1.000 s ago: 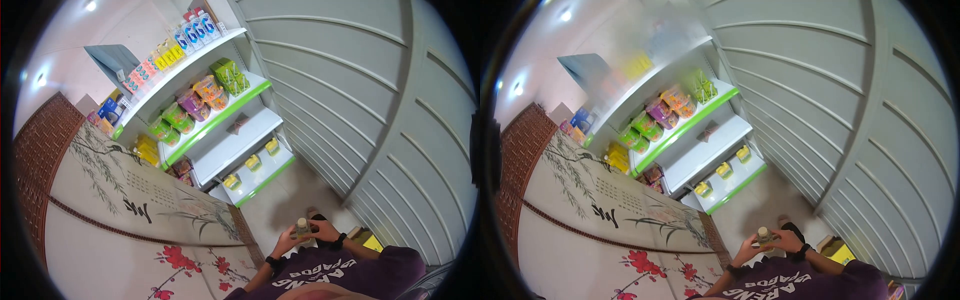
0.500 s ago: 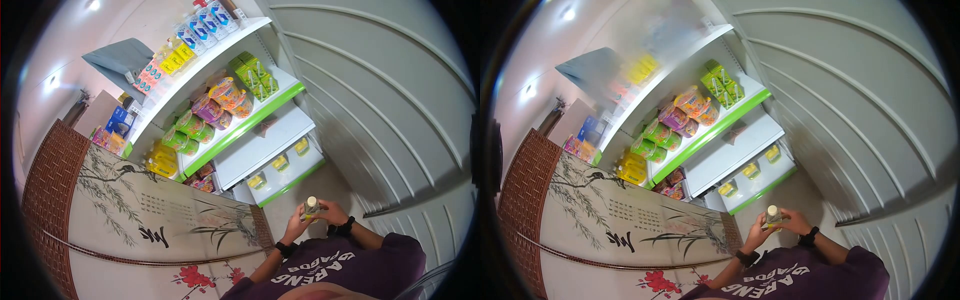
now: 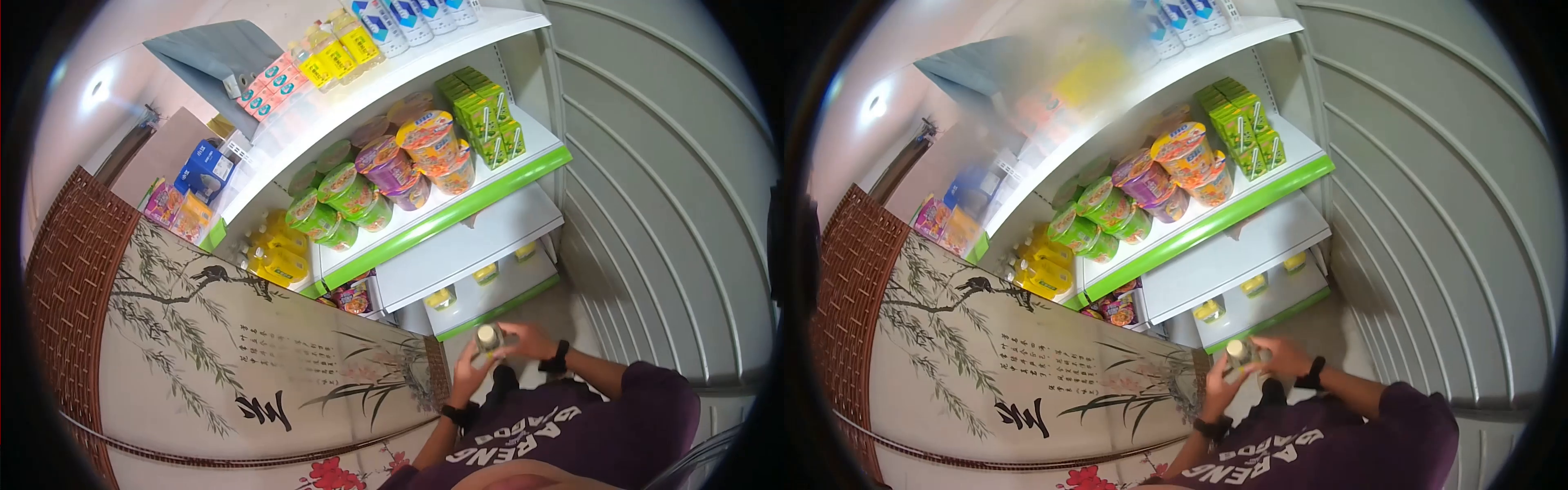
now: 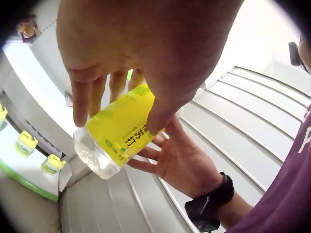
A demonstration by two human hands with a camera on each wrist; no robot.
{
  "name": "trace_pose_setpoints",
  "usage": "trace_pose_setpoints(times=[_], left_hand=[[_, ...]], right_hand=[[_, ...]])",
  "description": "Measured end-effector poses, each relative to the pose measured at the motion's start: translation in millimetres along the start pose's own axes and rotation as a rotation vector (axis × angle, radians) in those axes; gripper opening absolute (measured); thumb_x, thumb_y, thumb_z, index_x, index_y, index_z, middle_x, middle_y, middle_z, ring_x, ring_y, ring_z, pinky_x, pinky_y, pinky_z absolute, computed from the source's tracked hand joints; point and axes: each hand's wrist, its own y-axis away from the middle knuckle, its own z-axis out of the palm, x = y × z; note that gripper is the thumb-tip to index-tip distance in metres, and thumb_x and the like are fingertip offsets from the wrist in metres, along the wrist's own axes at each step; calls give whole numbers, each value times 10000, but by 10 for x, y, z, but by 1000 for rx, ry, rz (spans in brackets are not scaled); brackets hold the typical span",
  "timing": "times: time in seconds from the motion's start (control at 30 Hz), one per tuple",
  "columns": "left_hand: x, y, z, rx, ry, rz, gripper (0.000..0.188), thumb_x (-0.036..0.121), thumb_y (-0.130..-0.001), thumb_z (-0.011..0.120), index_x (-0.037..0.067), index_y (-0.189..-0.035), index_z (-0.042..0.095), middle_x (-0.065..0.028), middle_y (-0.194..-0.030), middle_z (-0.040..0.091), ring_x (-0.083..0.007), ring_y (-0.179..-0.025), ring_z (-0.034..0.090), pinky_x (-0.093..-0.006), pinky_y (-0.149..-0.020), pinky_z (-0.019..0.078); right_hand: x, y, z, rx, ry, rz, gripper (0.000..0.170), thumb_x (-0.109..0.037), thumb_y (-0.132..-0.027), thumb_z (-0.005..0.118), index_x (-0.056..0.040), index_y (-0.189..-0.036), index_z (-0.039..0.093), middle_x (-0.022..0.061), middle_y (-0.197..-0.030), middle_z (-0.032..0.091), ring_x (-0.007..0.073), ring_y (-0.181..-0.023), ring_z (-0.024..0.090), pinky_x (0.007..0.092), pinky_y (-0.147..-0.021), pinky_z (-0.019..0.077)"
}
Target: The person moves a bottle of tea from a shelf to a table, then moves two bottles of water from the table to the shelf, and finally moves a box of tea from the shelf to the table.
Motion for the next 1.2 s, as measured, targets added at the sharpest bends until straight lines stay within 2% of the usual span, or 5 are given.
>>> trace_pose_setpoints(times=[0.33, 0.47, 0.7, 0.9, 1.2], left_hand=[[1053, -1827, -1659, 278, -23, 429, 697, 181, -851, 877, -52, -1421, 551, -200, -1265, 702, -234, -1132, 693, -371, -922, 581], [1854, -2391, -2256, 353, -72, 637, 680, 125, -893, 826, -50, -1468, 509, -169, -1288, 690, -217, -1126, 686, -352, -912, 598], [2797, -3377, -3045, 410, -44, 817, 633, 102, -942, 764, -23, -1492, 478, -160, -1297, 683, -213, -1136, 689, -331, -855, 608], [3024, -4237, -3369, 213, 181, 421, 513, 208, -988, 734, 68, -1433, 519, -146, -1266, 687, -204, -1118, 689, -353, -852, 597], [3157, -5136, -3581, 98, -29, 212, 507, 177, -981, 710, 58, -1424, 494, -131, -1203, 676, -225, -1006, 708, -435, -763, 632]], right_hand=[[-1660, -2167, -720, 248, 338, -511, 749, -475, -816, 849, -94, -1417, 614, 132, -1165, 734, 294, -1043, 724, 389, -891, 565], [-2419, -2781, -1057, 343, 102, -682, 766, -334, -816, 888, -98, -1450, 528, 115, -1195, 708, 262, -1049, 702, 386, -947, 550], [-2984, -3927, -1603, 375, 234, -666, 676, -382, -916, 796, -102, -1440, 473, 120, -1173, 645, 240, -1085, 667, 372, -941, 544], [-2869, -4412, -1818, 432, 524, -600, 835, -548, -924, 706, -216, -1593, 332, 127, -1350, 633, 310, -1108, 690, 435, -914, 549], [-2757, -4690, -2159, 314, 567, -566, 841, -650, -923, 643, -151, -1555, 400, 193, -1345, 650, 388, -1148, 672, 450, -957, 533]])
